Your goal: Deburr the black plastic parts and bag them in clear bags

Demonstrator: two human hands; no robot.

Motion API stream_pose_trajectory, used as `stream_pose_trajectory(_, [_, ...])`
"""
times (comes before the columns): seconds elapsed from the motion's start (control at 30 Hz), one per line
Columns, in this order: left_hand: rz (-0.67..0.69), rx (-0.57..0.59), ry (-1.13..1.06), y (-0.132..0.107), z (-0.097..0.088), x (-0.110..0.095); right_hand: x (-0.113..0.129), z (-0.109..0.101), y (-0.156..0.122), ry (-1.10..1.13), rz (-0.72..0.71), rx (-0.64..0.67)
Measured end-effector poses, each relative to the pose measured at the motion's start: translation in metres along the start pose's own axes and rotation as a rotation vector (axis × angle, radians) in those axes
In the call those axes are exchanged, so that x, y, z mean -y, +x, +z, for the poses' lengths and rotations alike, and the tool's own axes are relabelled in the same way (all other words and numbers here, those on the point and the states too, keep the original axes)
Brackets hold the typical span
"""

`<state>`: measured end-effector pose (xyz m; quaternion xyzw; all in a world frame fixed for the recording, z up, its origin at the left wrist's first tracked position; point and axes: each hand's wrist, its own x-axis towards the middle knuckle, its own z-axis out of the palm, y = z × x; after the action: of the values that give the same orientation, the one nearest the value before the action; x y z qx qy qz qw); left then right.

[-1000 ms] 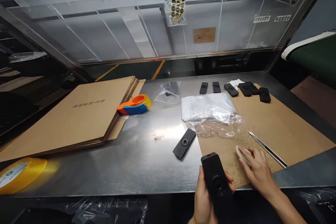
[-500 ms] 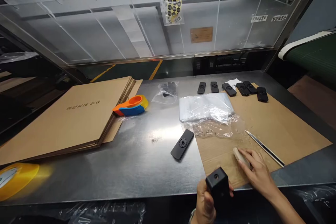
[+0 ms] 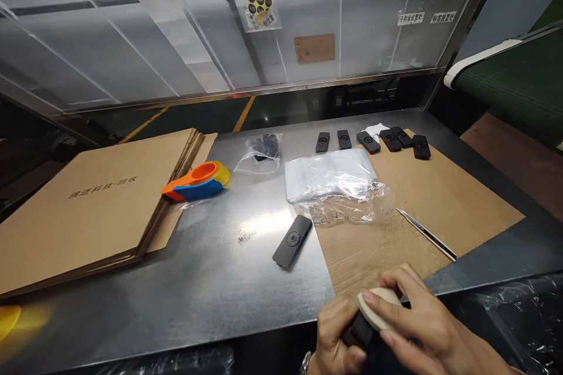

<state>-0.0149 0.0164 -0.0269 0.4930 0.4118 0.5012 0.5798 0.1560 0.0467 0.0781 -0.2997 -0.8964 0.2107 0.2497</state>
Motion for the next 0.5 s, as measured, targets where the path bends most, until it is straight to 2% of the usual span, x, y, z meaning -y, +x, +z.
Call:
stream_pose_trajectory(0.17, [0.047, -0.023, 0.039, -0.004, 0.008, 0.008, 0.002, 0.002, -0.006, -0.013, -0.014, 0.058])
stream_pose_trajectory(0.27, [0.011, -0.016, -0.039, -0.005, 0.016, 0.011, -0.015, 0.011, -0.008, 0.036, 0.064, 0.006])
stream_pose_trajectory(0.33, [-0.113, -0.048, -0.257, -0.005, 0.021, 0.010, -0.037, 0.021, -0.011, 0.033, 0.182, -0.075])
stream_pose_trajectory(0.4, [-0.295, -0.115, -0.568, -0.003, 0.023, 0.006, -0.059, 0.031, -0.016, -0.013, 0.315, -0.178])
stream_pose_trajectory(0.5, [-0.502, -0.198, -0.890, 0.004, 0.021, -0.001, -0.074, 0.043, -0.024, -0.021, 0.449, -0.255])
